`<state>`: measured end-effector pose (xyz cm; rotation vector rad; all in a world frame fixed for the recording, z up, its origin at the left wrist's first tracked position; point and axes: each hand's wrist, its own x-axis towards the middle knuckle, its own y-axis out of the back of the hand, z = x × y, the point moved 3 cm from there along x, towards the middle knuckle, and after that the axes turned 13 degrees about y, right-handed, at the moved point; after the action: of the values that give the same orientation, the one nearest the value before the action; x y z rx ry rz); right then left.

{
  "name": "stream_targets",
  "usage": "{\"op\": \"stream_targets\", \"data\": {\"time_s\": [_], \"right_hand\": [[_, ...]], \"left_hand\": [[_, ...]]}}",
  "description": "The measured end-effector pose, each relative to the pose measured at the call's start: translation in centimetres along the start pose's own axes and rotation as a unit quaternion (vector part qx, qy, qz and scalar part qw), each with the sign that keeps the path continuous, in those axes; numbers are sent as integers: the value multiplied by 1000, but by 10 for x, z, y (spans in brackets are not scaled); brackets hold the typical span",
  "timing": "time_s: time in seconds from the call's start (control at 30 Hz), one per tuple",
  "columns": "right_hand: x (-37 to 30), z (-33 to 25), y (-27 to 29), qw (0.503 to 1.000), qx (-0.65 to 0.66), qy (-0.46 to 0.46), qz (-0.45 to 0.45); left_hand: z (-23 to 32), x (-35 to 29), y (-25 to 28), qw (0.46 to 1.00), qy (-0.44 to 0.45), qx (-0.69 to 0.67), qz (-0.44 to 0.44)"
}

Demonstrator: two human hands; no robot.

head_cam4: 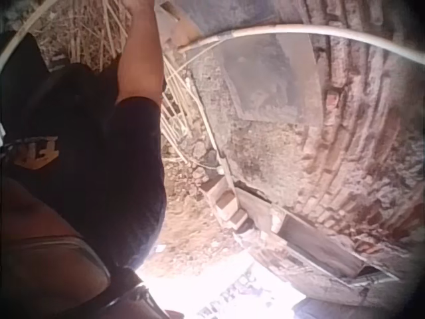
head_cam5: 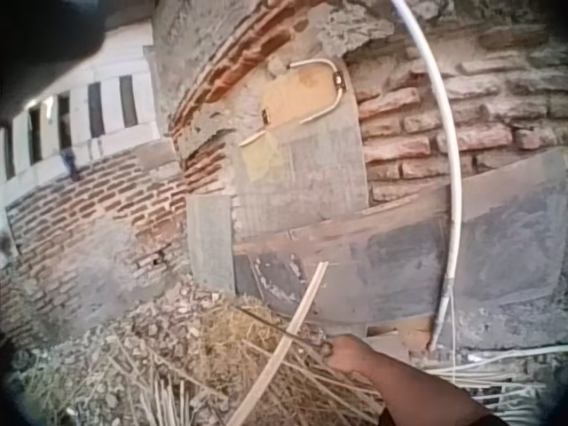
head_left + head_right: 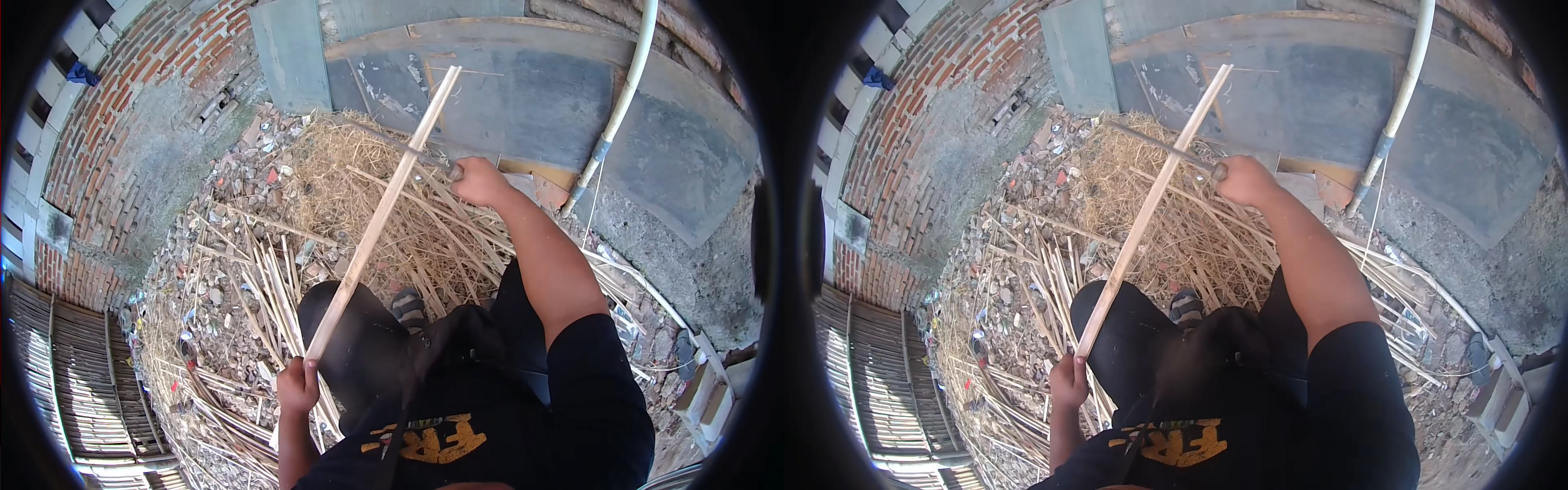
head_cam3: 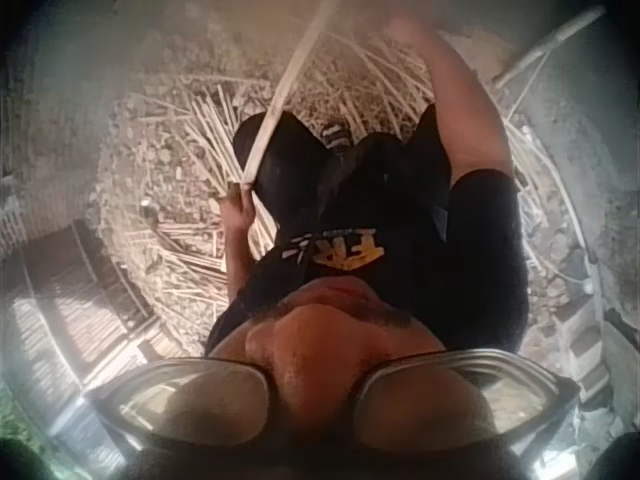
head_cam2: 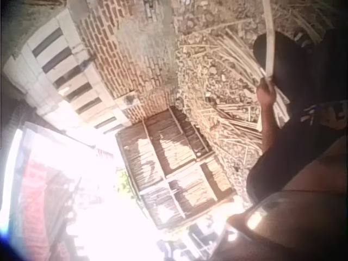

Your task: The person scrapes a bamboo strip using a knife, then places the bamboo strip and the knife onto the ground.

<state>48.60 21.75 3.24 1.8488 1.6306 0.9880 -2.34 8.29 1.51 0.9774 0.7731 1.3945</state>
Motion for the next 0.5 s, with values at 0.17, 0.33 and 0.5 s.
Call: {"op": "stream_targets", "data": {"time_s": [0.17,0.33,0.5], "right_hand": [[-8,-14,2,1000,10,-13,5],[-31,-84,-15,975,-77,137,-156],[-16,-37,-10,982,-36,125,-134]], "left_hand": [[8,3,3,999,17,-27,-40],[15,-2,3,995,33,-75,-49],[-13,-3,-1,965,136,-145,-171]]}}
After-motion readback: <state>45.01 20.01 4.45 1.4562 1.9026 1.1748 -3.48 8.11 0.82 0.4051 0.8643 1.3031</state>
